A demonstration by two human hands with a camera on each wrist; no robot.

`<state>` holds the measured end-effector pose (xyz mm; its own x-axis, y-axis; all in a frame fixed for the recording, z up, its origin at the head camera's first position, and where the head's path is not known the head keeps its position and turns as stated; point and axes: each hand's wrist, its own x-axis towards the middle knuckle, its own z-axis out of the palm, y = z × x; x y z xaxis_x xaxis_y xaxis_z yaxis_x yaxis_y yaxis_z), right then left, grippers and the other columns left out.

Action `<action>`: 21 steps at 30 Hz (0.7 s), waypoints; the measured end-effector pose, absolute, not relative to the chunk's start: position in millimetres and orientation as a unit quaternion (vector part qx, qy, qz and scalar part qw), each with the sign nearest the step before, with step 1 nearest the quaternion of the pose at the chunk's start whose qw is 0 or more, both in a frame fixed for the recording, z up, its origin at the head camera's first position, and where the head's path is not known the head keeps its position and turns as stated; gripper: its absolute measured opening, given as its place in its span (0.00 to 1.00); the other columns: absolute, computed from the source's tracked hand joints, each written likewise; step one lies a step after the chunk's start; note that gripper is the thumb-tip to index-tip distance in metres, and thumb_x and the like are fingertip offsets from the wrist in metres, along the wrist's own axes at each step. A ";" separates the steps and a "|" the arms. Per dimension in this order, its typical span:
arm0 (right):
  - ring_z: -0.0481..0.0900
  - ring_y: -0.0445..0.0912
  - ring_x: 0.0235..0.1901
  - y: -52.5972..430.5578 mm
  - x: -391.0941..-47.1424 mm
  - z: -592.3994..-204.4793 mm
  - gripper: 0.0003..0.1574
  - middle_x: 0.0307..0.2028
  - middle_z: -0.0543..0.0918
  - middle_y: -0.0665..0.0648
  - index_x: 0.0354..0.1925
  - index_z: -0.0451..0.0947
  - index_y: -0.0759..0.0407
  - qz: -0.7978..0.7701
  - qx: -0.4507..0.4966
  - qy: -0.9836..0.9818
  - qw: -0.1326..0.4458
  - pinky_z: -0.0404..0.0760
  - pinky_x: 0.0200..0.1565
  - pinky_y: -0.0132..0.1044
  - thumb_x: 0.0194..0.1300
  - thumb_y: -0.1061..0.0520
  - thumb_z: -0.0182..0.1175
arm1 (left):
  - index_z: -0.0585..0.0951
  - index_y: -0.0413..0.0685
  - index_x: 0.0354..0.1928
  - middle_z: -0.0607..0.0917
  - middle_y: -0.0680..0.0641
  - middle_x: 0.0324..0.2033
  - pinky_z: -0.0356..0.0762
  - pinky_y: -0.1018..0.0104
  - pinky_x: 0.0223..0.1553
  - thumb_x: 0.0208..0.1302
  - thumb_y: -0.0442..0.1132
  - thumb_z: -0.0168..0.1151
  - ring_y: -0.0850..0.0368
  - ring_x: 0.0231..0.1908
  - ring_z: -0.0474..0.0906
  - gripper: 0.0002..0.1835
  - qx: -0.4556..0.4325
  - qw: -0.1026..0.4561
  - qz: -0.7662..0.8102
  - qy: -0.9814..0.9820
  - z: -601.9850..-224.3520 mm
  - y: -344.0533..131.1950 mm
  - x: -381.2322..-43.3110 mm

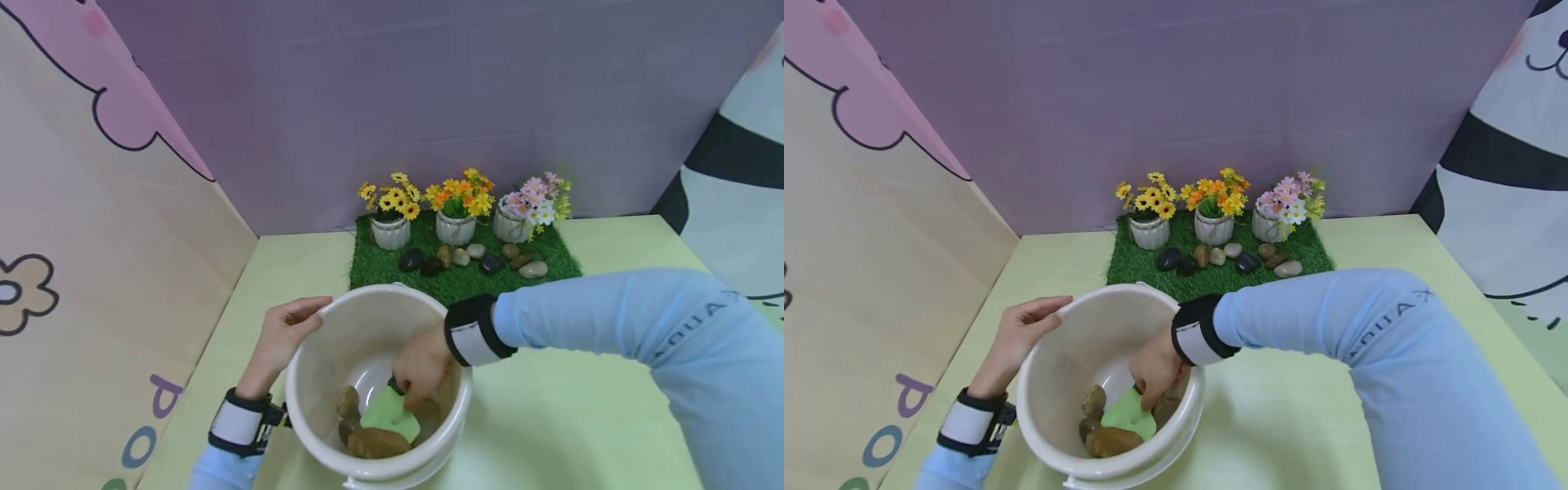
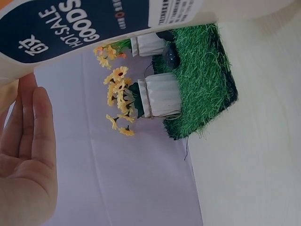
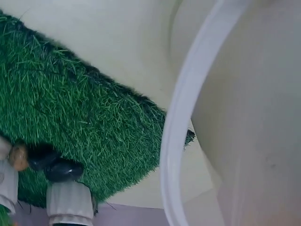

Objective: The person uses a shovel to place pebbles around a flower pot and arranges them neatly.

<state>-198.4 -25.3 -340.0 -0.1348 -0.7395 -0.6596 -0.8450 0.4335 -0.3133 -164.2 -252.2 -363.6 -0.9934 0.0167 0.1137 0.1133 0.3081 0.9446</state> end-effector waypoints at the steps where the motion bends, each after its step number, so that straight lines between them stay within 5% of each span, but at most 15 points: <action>1: 0.59 0.36 0.04 -24.9 -198.1 -338.5 0.25 0.04 0.63 0.45 0.18 0.76 0.64 0.058 -0.522 0.754 0.395 0.59 0.09 0.24 0.62 0.47 0.55 | 0.77 0.34 0.50 0.82 0.31 0.42 0.83 0.63 0.31 0.60 0.31 0.56 0.60 0.30 0.83 0.16 -0.041 0.041 -0.587 -0.808 -363.3 -251.8 -164.4; 8: 0.59 0.36 0.04 -21.2 -197.9 -329.9 0.29 0.04 0.63 0.45 0.08 0.64 0.51 0.006 -0.501 0.756 0.422 0.59 0.10 0.25 0.64 0.48 0.54 | 0.77 0.33 0.50 0.82 0.30 0.42 0.83 0.64 0.32 0.60 0.30 0.56 0.61 0.31 0.83 0.16 -0.041 0.044 -0.588 -0.806 -363.1 -250.1 -163.8; 21: 0.60 0.36 0.06 -19.2 -207.4 -317.1 0.29 0.05 0.63 0.45 0.08 0.64 0.50 -0.081 -0.480 0.743 0.460 0.60 0.11 0.25 0.65 0.50 0.53 | 0.77 0.32 0.50 0.81 0.29 0.42 0.83 0.63 0.31 0.61 0.30 0.55 0.61 0.31 0.83 0.16 -0.051 0.044 -0.592 -0.803 -364.3 -252.6 -163.8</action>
<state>-207.4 -19.2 -317.1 -0.1168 -0.7874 -0.6052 -0.6375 0.5267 -0.5623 -163.8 -252.6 -364.3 -0.9910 0.0303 0.1306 0.1337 0.2940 0.9464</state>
